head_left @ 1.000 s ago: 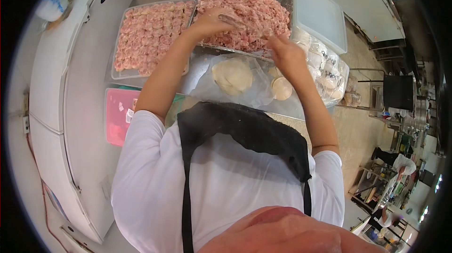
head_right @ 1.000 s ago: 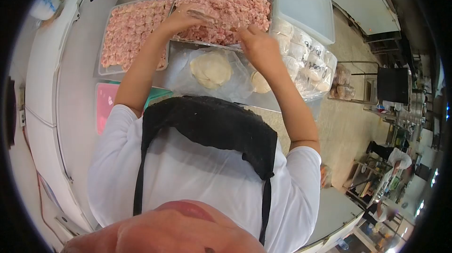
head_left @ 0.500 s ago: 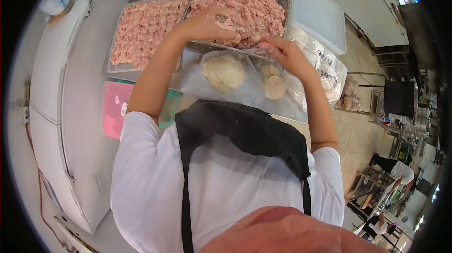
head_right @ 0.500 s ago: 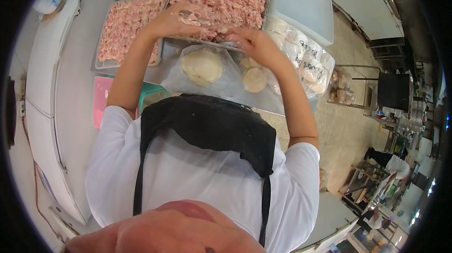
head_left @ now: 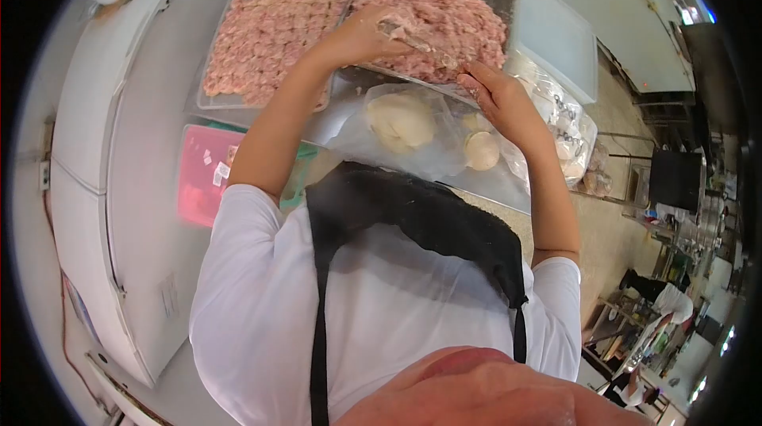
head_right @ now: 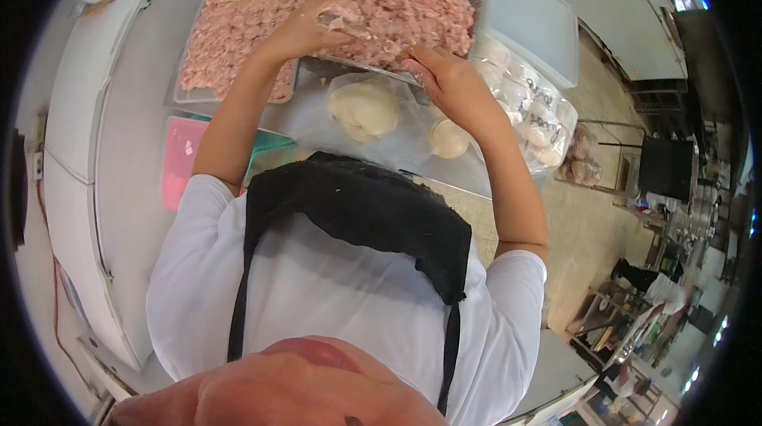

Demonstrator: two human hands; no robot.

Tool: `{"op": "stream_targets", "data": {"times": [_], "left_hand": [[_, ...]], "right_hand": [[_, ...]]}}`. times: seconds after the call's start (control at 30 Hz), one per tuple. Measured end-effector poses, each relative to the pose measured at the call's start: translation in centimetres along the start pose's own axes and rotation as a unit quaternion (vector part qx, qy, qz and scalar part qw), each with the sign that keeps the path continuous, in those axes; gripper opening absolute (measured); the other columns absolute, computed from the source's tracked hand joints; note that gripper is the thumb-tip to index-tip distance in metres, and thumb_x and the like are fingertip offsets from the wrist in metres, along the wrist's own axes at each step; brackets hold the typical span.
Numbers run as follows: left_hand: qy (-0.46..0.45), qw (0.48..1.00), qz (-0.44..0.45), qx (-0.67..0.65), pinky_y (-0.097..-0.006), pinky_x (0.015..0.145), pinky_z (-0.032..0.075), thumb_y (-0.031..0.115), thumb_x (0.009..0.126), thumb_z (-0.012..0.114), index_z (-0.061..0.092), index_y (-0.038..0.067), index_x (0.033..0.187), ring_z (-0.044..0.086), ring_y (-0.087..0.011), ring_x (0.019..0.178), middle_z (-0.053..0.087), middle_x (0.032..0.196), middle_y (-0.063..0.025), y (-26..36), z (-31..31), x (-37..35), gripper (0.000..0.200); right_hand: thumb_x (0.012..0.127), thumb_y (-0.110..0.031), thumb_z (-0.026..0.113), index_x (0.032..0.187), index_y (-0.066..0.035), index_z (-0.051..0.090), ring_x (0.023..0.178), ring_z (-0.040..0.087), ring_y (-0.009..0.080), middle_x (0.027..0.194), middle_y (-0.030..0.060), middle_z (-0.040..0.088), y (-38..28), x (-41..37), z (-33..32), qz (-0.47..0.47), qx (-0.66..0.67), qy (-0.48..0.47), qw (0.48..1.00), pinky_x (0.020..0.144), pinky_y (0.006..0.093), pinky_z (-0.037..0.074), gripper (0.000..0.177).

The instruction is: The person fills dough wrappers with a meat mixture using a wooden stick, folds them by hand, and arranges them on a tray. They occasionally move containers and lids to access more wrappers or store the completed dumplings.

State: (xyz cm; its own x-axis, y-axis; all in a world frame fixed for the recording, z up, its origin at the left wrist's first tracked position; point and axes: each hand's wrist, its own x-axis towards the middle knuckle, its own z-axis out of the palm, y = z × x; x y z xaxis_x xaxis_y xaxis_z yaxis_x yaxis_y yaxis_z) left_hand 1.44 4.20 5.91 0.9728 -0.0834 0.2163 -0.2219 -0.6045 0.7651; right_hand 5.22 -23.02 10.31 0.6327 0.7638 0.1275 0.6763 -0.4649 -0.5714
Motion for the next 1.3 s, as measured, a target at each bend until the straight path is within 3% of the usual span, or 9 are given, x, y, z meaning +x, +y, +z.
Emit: {"op": "stream_targets", "data": {"times": [0.07,0.17,0.33,0.43,0.73,0.93,1.03,1.23,1.3], "left_hand": [[-0.023,0.994,-0.084,-0.069,-0.0325,0.088,0.044,0.025,0.071,0.078,0.058,0.004,0.115,0.059,-0.0227,0.095,0.063,0.103,-0.0124,-1.3,-0.7,-0.7,0.052],[-0.008,0.994,-0.076,-0.079,-0.0299,0.081,0.046,0.024,0.074,0.076,0.059,0.004,0.114,0.058,-0.0175,0.088,0.063,0.098,-0.0108,-5.0,-3.4,-3.9,0.047],[0.161,0.967,-0.199,-0.015,-0.0315,0.074,0.049,0.022,0.077,0.071,0.057,0.003,0.118,0.059,-0.0175,0.088,0.063,0.1,-0.0112,-9.7,-11.5,-13.8,0.048],[0.182,0.927,-0.271,0.185,-0.0301,0.078,0.049,0.025,0.077,0.07,0.054,0.004,0.124,0.06,-0.0186,0.088,0.063,0.101,-0.0127,-13.1,-12.7,-19.5,0.054],[0.077,0.888,-0.326,0.315,-0.0444,0.088,0.046,0.027,0.075,0.063,0.037,0.008,0.138,0.058,-0.0388,0.103,0.059,0.115,-0.023,-13.8,-10.8,-20.1,0.072],[0.051,0.887,-0.354,0.291,-0.0442,0.09,0.046,0.019,0.073,0.064,0.033,0.007,0.14,0.056,-0.0387,0.107,0.055,0.122,-0.0226,-15.4,-10.0,-18.6,0.074],[0.05,0.893,-0.341,0.29,-0.0427,0.092,0.045,0.03,0.076,0.067,0.027,0.007,0.143,0.055,-0.0382,0.11,0.055,0.123,-0.0241,-16.2,-9.7,-18.7,0.082],[0.049,0.934,-0.265,0.236,-0.041,0.096,0.041,0.033,0.084,0.061,0.046,0.009,0.132,0.052,-0.0362,0.115,0.054,0.126,-0.0196,-20.0,-9.5,-20.6,0.055],[-0.008,0.901,-0.369,0.227,-0.0427,0.096,0.042,0.02,0.083,0.052,0.04,0.005,0.134,0.051,-0.0373,0.115,0.05,0.128,-0.0251,-18.6,-10.1,-19.5,0.054]], "right_hand": [[0.093,-0.015,0.053,0.111,-0.002,0.062,0.095,0.062,0.029,0.102,0.0134,0.066,0.3,0.8,1.3,0.006,0.056,-0.026,0.998,0.084,0.0324,0.047,0.024],[0.093,-0.018,0.055,0.115,0.0,0.06,0.095,0.062,0.0215,0.1,0.0091,0.067,3.6,0.8,3.8,0.101,0.181,0.001,0.978,0.082,0.0324,0.047,0.029],[0.094,-0.024,0.057,0.115,-0.002,0.063,0.059,0.042,0.0044,0.074,-0.0043,0.052,9.6,0.5,8.1,0.185,0.311,0.037,0.932,0.051,0.0199,0.033,0.031],[0.094,-0.024,0.056,0.115,-0.004,0.063,0.054,0.038,0.0035,0.069,-0.0064,0.049,7.9,0.0,8.4,0.23,0.365,0.071,0.899,0.047,0.0195,0.029,0.03],[0.095,-0.025,0.054,0.111,-0.006,0.063,0.052,0.034,0.0021,0.064,-0.0072,0.044,7.5,0.2,8.4,0.25,0.372,0.081,0.89,0.044,0.0181,0.025,0.026],[0.095,-0.026,0.054,0.112,-0.005,0.062,0.051,0.034,0.0019,0.063,-0.0069,0.044,7.8,0.0,8.3,0.258,0.375,0.085,0.886,0.044,0.0184,0.025,0.027],[0.095,-0.026,0.055,0.111,-0.005,0.062,0.052,0.035,0.0018,0.063,-0.0067,0.045,8.0,-0.1,8.4,0.25,0.384,0.089,0.885,0.044,0.0183,0.026,0.028],[0.095,-0.026,0.056,0.111,-0.005,0.062,0.052,0.036,0.0018,0.065,-0.0064,0.047,8.6,-0.3,8.5,0.224,0.403,0.08,0.884,0.045,0.0176,0.027,0.028],[0.094,-0.025,0.056,0.111,-0.005,0.062,0.053,0.037,0.0017,0.066,-0.0063,0.047,8.4,-0.4,8.6,0.233,0.403,0.086,0.881,0.045,0.0173,0.027,0.027]]}}
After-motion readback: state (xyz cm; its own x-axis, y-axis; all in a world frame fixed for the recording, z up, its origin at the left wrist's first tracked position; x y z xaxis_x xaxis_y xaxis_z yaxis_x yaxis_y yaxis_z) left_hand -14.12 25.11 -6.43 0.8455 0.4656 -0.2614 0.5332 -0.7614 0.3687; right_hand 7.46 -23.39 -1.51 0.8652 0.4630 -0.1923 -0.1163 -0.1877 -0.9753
